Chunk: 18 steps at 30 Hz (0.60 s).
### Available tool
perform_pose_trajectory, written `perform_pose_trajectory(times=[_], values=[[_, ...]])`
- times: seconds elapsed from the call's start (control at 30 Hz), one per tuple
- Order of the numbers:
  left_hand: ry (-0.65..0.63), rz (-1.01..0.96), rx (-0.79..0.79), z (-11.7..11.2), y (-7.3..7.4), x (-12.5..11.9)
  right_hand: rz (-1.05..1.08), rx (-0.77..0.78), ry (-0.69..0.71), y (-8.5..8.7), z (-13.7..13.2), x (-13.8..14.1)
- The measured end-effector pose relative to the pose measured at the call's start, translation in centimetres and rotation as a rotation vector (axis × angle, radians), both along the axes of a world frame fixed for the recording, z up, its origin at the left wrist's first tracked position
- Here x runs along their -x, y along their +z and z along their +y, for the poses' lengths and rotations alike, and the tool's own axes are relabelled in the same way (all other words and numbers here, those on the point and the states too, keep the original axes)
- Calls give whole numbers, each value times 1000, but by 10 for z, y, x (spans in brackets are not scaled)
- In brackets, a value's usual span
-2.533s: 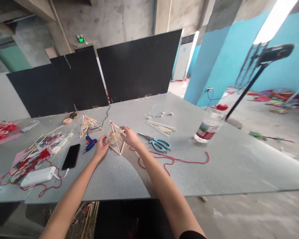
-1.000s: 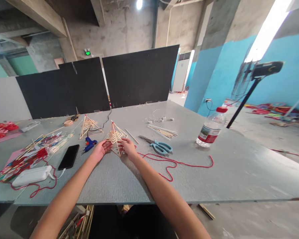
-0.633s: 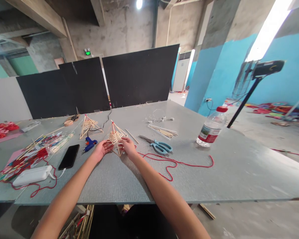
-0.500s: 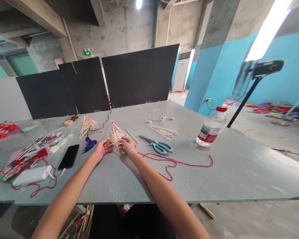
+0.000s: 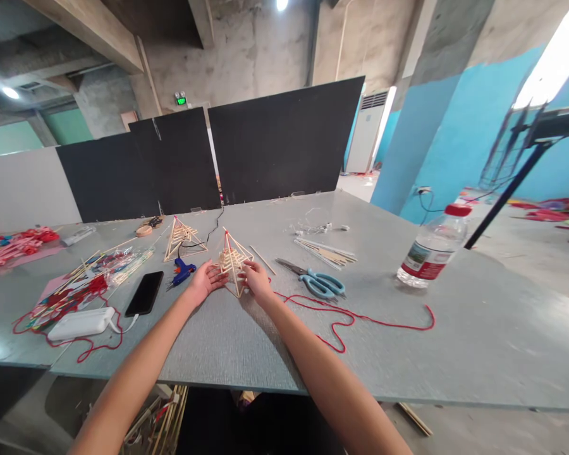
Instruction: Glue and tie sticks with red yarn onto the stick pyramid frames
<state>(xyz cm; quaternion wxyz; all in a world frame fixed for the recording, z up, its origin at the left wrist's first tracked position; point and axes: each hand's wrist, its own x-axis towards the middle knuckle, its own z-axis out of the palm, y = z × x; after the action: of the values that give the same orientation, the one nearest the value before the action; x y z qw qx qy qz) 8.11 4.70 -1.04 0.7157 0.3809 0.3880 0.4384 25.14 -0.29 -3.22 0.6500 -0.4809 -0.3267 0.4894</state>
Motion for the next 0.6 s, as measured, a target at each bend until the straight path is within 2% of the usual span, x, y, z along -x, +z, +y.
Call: perform_pose_trajectory(times=[0.2,0.37,0.47,0.53,0.6], values=[[-185,45,-53,-11,3,-1,-187,-73,12,-1,0,5],[-319,138,-163,-24,0,-3,-385,-142,-171,-4,3,-7],[-323,297,-379,-32,-8,-11,-453,-166,-226,-6,4,-12],[-282,376,-512,-36,-16,-18,-478,-184,-231,-6,5,-11],[-220,404,-573,-36,-23,-24,-496,-208,-226,-7,5,-9]])
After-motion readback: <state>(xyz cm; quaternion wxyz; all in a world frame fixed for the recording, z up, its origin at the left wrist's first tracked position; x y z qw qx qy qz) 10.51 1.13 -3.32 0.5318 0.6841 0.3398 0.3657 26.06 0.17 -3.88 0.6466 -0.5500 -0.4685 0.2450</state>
